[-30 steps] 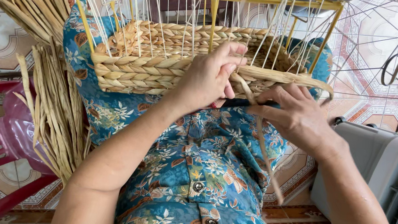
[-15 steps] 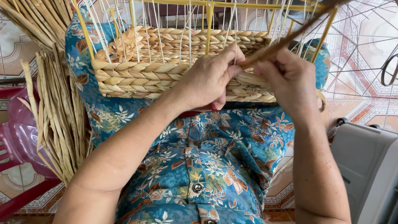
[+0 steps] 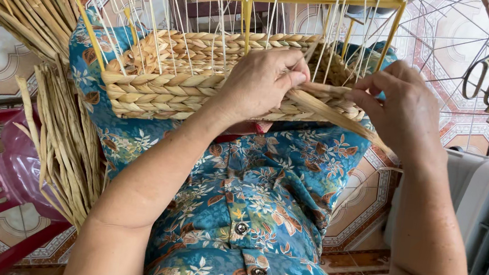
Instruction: The person weaves dried palm leaves into a rectangular basket using a yellow wire frame jig. They interlace the leaves through vertical wires, pull them tight, and occasionally trim excess material with scissors.
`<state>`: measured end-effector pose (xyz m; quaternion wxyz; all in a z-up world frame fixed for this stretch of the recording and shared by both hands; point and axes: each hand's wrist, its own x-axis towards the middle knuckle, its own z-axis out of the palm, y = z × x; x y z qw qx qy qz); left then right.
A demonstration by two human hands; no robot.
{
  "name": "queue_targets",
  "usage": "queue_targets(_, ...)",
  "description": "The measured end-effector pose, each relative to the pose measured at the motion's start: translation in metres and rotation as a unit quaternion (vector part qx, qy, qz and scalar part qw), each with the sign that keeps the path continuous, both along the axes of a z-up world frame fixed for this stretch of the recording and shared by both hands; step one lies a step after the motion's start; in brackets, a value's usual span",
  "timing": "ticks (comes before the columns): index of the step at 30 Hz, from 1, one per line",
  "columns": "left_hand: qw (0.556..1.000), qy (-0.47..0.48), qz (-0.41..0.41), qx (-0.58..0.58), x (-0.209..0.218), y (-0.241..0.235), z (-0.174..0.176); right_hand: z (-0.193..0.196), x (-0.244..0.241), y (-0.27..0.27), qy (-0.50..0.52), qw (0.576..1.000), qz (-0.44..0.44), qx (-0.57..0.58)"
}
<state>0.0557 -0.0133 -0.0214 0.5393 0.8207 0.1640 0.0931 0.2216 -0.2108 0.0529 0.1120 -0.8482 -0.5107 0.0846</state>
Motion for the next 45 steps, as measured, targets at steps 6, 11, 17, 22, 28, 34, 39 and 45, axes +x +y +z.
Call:
queue_targets(6,0.991,-0.109,0.074,-0.018,-0.018,-0.006,0.012,-0.013,0.000,-0.014,-0.017,0.999,0.044,0.022)
queue_targets(11,0.989,-0.088,0.121,-0.006,-0.023,-0.020,0.023,-0.006,-0.032,-0.023,0.005,0.995,0.031,0.094)
queue_targets(17,0.987,0.070,-0.065,-0.132,-0.005,-0.005,0.028,0.036,-0.043,-0.004,-0.031,0.998,0.052,0.035)
queue_targets(22,0.979,0.072,-0.030,0.190,0.015,-0.026,0.015,0.053,-0.055,0.012,-0.160,0.969,0.097,0.163)
queue_targets(28,0.986,-0.121,0.020,0.112,-0.001,-0.024,0.003,0.008,-0.039,0.040,0.061,0.993,0.057,0.085)
queue_targets(34,0.969,0.076,-0.096,-0.215,-0.002,0.008,0.027,-0.038,-0.029,0.037,0.459,0.809,-0.101,0.354)
queue_targets(39,0.993,0.088,-0.081,0.017,0.025,-0.006,0.023,-0.026,-0.040,0.008,0.412,0.866,-0.024,0.282)
queue_targets(45,0.991,0.089,-0.094,0.045,0.029,-0.010,0.022,0.018,-0.007,-0.005,0.041,0.998,-0.011,0.044)
